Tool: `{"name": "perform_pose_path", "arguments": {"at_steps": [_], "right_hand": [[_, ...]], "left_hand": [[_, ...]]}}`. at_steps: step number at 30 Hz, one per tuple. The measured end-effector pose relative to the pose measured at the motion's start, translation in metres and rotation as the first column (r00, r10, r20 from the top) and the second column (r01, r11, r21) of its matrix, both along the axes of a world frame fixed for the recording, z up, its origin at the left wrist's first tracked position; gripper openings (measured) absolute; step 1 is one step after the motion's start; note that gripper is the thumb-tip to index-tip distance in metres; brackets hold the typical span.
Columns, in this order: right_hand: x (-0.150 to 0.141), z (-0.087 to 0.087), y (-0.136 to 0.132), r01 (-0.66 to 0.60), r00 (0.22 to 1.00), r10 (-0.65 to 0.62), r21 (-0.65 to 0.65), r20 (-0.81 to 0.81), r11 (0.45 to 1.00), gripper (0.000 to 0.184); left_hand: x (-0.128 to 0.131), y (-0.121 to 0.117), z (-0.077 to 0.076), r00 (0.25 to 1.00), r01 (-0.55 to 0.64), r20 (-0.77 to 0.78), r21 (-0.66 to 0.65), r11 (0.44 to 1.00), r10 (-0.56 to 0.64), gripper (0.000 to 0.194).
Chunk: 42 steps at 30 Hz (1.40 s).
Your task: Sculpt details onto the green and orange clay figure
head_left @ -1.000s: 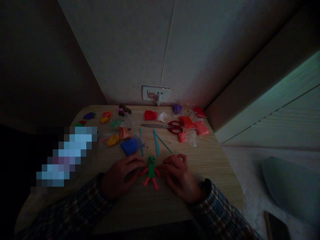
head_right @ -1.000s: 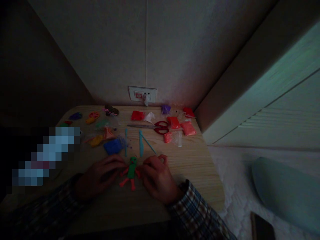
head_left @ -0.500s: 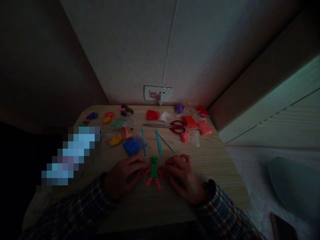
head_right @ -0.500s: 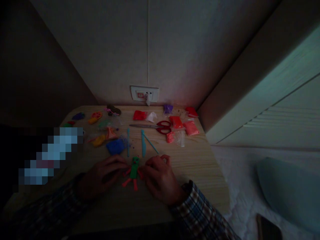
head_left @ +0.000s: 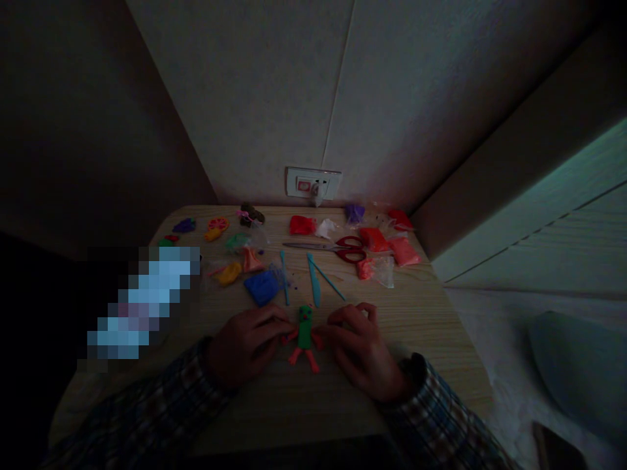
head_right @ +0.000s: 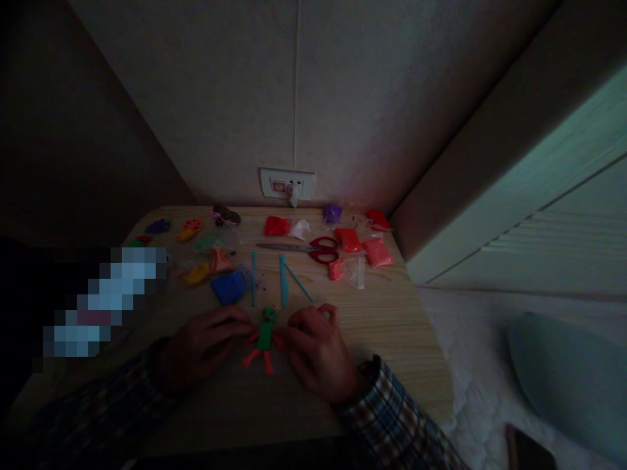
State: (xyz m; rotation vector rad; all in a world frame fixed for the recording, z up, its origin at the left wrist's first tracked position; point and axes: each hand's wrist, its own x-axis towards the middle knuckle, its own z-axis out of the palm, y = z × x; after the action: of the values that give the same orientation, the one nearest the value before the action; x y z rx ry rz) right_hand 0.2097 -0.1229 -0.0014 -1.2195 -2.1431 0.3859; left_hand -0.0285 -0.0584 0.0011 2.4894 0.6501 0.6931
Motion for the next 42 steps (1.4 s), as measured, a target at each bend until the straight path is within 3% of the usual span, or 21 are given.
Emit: {"name": "perform_pose_path", "arguments": {"at_steps": [17,42], "right_hand": [[-0.0002,0.0022,0.0002,-0.005,0.999,0.004,0.022,0.033,1.000,0.032],[-0.0031,0.0029,0.0006,0.043,0.998,-0.047,-0.071,-0.045,0.997,0.023]], "left_hand": [[-0.0038,0.0010,-0.0038,0.999,0.001,-0.046,0.085,0.996,0.003,0.034],[0.0008,0.0004,-0.0015,0.998,-0.014,-0.070,-0.086,0.996,0.008,0.033]]}}
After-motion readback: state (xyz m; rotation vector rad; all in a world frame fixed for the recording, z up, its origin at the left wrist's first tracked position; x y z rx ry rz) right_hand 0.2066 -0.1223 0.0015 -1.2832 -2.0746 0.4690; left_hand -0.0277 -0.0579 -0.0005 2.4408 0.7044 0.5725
